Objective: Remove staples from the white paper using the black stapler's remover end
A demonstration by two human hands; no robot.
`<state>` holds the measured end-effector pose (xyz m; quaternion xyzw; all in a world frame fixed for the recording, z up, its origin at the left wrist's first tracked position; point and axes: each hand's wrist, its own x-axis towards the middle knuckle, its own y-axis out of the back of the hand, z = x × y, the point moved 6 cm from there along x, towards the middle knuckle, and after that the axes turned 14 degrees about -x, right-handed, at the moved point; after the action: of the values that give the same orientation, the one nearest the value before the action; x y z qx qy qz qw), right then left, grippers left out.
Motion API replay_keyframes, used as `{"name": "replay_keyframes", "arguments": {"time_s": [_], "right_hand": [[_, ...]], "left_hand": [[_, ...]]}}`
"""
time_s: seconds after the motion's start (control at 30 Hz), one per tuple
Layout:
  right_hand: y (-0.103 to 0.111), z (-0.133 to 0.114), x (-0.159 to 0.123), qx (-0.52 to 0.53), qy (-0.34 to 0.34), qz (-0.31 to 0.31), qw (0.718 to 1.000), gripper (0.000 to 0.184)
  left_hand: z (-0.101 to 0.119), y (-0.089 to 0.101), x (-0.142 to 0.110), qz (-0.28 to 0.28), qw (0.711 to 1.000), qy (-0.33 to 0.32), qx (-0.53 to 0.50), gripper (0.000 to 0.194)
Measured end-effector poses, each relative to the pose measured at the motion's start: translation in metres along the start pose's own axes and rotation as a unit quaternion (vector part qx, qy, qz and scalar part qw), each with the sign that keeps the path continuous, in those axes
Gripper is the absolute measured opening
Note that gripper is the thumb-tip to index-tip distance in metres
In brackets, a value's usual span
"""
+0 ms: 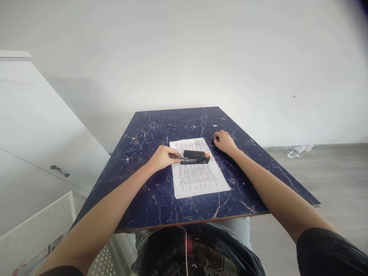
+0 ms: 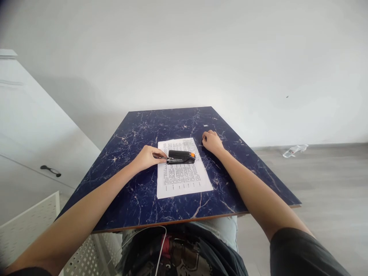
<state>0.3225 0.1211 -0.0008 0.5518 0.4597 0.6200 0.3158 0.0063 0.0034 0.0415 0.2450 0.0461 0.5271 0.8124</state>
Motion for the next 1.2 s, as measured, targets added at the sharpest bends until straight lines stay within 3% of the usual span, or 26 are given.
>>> {"name": "replay_keyframes", "arguments": {"time_s": [0.3, 0.6, 0.83, 0.97, 1.1, 1.17, 1.2], "right_hand": [[-0.001, 0.002, 0.002, 0.000, 0.002, -0.007, 1.000, 0.019], [-0.002, 0.002, 0.001, 0.005, 0.000, -0.011, 1.000, 0.019], [-0.001, 0.002, 0.001, -0.006, 0.006, -0.009, 1.000, 0.019], [0.002, 0.001, 0.000, 0.006, -0.005, -0.006, 1.000, 0.018], [0.028, -0.010, -0.002, 0.111, -0.002, 0.015, 0.994, 0.017], [0.043, -0.031, -0.007, 0.226, 0.070, -0.048, 0.970, 0.025], [0.050, -0.047, -0.012, 0.280, 0.129, -0.104, 0.945, 0.030]], "left_hand": [[0.000, -0.002, -0.001, 0.016, 0.999, -0.018, 0.044, 0.011], [-0.003, 0.001, -0.001, -0.018, 0.998, -0.026, 0.047, 0.014], [0.001, 0.011, -0.004, -0.064, 0.998, -0.023, 0.018, 0.018], [0.001, 0.023, -0.009, -0.126, 0.992, -0.020, 0.026, 0.027], [-0.008, 0.031, -0.010, -0.157, 0.987, -0.007, 0.022, 0.034], [-0.014, 0.031, -0.008, -0.131, 0.991, -0.004, 0.009, 0.028], [-0.016, 0.030, -0.006, -0.116, 0.993, -0.008, 0.004, 0.024]]}}
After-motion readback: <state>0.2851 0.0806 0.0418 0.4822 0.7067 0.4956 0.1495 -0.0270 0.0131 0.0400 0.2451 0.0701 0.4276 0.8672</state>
